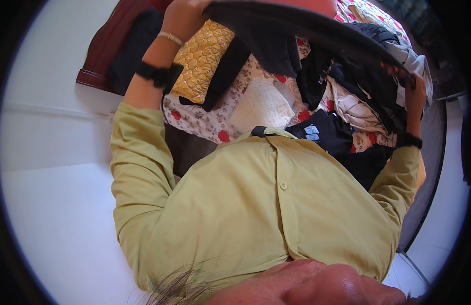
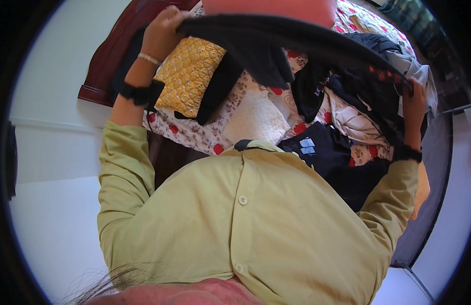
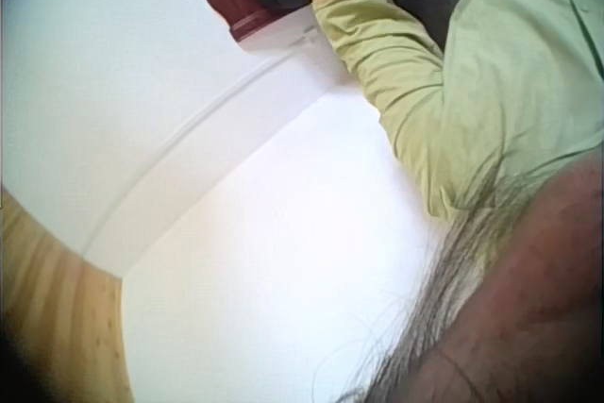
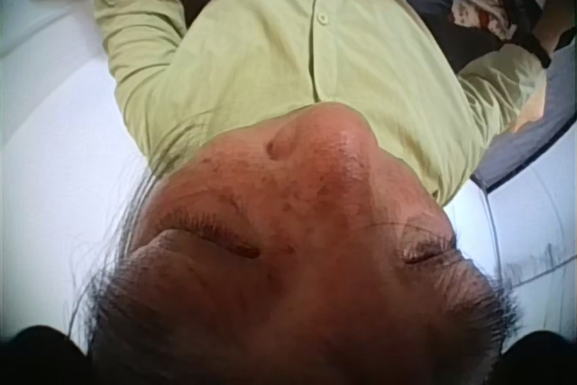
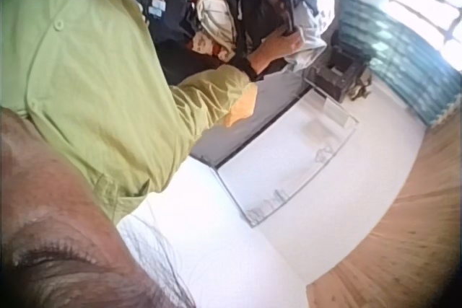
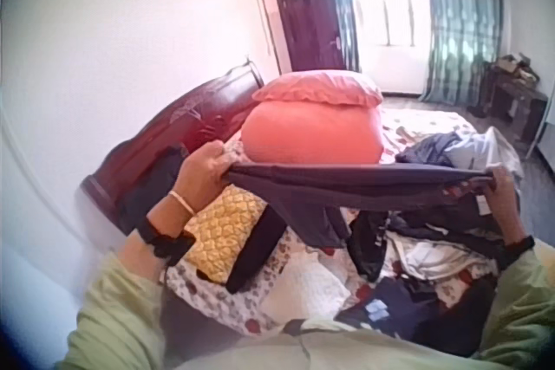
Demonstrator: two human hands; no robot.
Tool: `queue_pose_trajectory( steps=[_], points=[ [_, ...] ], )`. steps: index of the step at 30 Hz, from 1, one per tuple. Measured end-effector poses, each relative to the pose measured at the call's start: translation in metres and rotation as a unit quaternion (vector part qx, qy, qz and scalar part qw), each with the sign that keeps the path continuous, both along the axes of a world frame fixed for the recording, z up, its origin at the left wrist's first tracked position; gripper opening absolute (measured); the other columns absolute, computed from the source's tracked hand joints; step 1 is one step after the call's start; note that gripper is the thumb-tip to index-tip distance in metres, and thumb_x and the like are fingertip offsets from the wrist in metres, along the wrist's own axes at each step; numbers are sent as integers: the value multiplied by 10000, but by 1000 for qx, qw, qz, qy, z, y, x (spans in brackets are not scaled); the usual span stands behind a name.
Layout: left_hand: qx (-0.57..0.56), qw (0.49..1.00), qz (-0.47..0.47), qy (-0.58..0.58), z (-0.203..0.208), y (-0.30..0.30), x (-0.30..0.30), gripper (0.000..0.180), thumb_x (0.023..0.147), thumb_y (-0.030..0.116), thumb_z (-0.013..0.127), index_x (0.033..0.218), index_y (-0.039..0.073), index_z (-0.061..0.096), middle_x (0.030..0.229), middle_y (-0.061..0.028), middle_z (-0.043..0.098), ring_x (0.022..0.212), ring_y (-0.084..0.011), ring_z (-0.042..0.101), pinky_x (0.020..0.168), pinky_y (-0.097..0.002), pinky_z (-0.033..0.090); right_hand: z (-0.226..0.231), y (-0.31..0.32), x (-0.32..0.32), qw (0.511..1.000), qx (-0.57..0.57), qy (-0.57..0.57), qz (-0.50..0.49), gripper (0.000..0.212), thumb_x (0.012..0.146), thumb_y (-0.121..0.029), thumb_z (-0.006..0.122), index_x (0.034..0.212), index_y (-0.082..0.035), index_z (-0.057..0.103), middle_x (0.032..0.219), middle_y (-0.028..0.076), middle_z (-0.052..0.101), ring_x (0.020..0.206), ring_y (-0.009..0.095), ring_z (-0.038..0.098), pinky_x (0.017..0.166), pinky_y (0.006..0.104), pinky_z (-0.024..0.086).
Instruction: The person folds a yellow quilted jacket, a black pair of pants, a dark grey shirt, a black t-shirt, and a light grey sweatshirt by hand on a bed.
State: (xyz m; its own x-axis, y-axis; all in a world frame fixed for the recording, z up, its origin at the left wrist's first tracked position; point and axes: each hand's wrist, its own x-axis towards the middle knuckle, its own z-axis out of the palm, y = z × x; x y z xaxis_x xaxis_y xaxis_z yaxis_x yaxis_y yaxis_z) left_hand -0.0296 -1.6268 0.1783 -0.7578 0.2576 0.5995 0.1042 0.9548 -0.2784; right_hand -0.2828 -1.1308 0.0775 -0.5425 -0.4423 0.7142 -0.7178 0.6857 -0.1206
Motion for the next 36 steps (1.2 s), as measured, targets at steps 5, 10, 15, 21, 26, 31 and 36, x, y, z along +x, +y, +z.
queue_pose_trajectory(
  steps=[5, 10, 15, 21, 26, 31, 36],
  points=[
    [-51, 990, -19, -130, -98, 13, 91, 429, 706, 56, 511, 1112, 194, 532, 769, -33, 486, 737, -188, 502, 629, -312, 404, -57, 22, 73, 993, 70, -19, 97, 321, 614, -14, 620, 917, -40, 515, 883, 128, 511, 860, 303, 499, 777, 364, 401],
    [16, 955, -13, -295, -246, 39, 170, 306, 711, 133, 490, 1001, 199, 565, 775, -16, 444, 761, -176, 455, 629, -311, 363, -164, 27, 150, 955, 149, -230, 113, 233, 574, 45, 578, 766, -78, 529, 774, 90, 475, 783, 281, 482, 671, 370, 400],
    [7, 897, 58, -438, -318, 72, 214, 340, 757, 138, 450, 1071, 224, 548, 816, -10, 453, 828, -170, 446, 686, -293, 347, -193, 16, 161, 919, 228, -282, 156, 206, 553, 7, 594, 729, -81, 533, 756, 75, 477, 789, 277, 480, 659, 370, 390],
    [78, 906, 103, -403, -333, 93, 232, 286, 748, 133, 466, 1007, 191, 572, 828, -22, 460, 852, -181, 444, 742, -300, 347, -160, -11, 120, 917, 181, -310, 176, 152, 557, -4, 578, 684, -70, 526, 750, 72, 539, 799, 276, 510, 683, 354, 390],
    [107, 918, 127, -361, -353, 104, 231, 120, 719, 129, 488, 809, 144, 566, 833, -52, 471, 911, -207, 446, 818, -323, 343, -117, -65, 108, 909, 181, -300, 225, 149, 562, -13, 578, 689, -63, 519, 715, 87, 539, 772, 296, 515, 702, 355, 389],
    [231, 824, 193, -480, -377, 107, 234, 121, 722, 123, 493, 815, 117, 569, 941, -81, 495, 1020, -234, 427, 873, -368, 326, -88, -109, 100, 878, 152, -376, 256, 129, 584, 18, 541, 702, -24, 511, 677, 101, 517, 668, 261, 518, 621, 301, 397],
    [293, 876, 163, -348, -381, 115, 235, 428, 653, 195, 606, 1059, 124, 493, 1078, -117, 464, 1062, -254, 414, 885, -375, 325, -49, -159, 100, 825, 152, -480, 256, 154, 586, 25, 495, 736, -9, 493, 632, 30, 449, 594, 98, 426, 551, 217, 346]
  ],
)
